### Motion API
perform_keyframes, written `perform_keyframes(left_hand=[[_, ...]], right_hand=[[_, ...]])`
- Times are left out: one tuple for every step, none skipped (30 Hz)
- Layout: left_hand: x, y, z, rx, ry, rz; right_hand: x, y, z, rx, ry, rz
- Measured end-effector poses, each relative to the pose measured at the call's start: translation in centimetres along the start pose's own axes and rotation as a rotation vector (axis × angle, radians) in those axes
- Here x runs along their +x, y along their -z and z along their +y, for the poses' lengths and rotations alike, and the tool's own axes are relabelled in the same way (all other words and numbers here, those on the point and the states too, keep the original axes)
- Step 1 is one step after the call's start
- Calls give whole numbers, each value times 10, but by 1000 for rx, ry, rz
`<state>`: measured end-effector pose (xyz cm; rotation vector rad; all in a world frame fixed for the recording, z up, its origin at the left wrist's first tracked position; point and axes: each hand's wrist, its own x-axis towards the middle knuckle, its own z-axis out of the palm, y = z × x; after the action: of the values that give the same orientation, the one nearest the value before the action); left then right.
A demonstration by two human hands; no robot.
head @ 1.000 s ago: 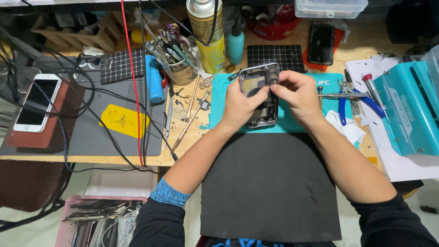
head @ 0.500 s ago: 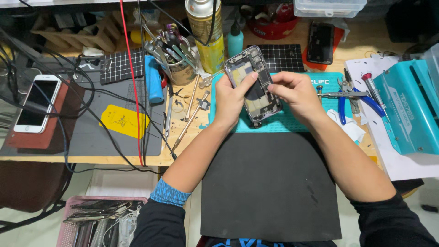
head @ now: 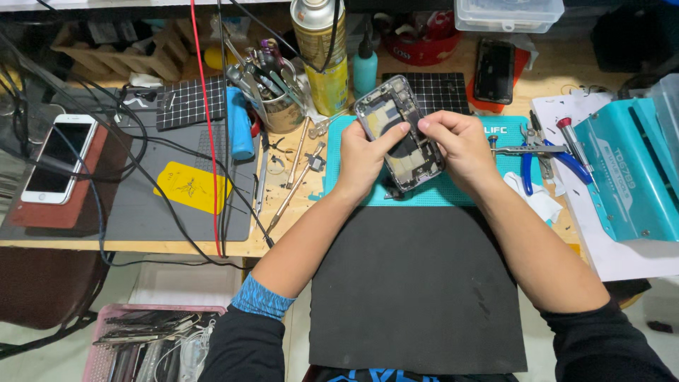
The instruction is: The person disassembles a smartphone, using tweezers to remove small internal components from the chassis and unscrew parts. They then reassemble the phone, attach the screen, and press the power button to test the device.
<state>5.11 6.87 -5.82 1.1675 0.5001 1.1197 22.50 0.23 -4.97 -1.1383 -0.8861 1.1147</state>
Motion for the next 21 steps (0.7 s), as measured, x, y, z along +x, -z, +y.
perform_keyframes(left_hand=[[0,0,-1,40,-16,-2],[-1,0,-1,81,-31,-4],[-1,0,-2,121,-47,-6],[-1,0,-2,98,-23,-4],[-1,0,-2,75,0,-1],[0,0,-2,54,22,4],[1,1,-2,18,13,15],[1,1,-2,-20,5,24],[2,1,-2,-60,-3,32],[3,1,-2,-78,-7,48],[4,3,-1,-95,-12,66],[5,5,-1,-111,-17,85],[4,6,-1,-108,-14,78],[5,6,-1,-105,-11,70],[5,6,-2,-103,-7,62],[5,6,-3,-110,10,52],[5,6,-3,-116,25,43],[5,5,-5,-122,41,33],[6,6,-5,-128,54,24],[7,7,-6,-135,68,15],[7,8,-6,-141,82,7]], right_hand=[[0,0,1,-39,23,3],[0,1,2,-77,47,7],[0,1,3,-116,71,11],[0,2,3,-124,74,12],[0,3,4,-131,77,11],[1,3,5,-137,81,8],[3,4,5,-90,56,8],[4,5,5,-43,30,11],[4,6,4,2,6,15],[4,7,3,-23,4,-13],[4,8,2,-47,1,-42],[3,8,0,-70,-2,-73],[3,6,0,-76,2,-67],[3,4,0,-83,6,-60],[2,3,-1,-90,10,-52],[2,2,-3,-75,11,-40],[3,1,-5,-60,12,-29],[3,1,-6,-44,13,-18],[2,1,-8,-50,25,-18],[2,1,-9,-56,37,-18],[2,2,-9,-62,49,-18]])
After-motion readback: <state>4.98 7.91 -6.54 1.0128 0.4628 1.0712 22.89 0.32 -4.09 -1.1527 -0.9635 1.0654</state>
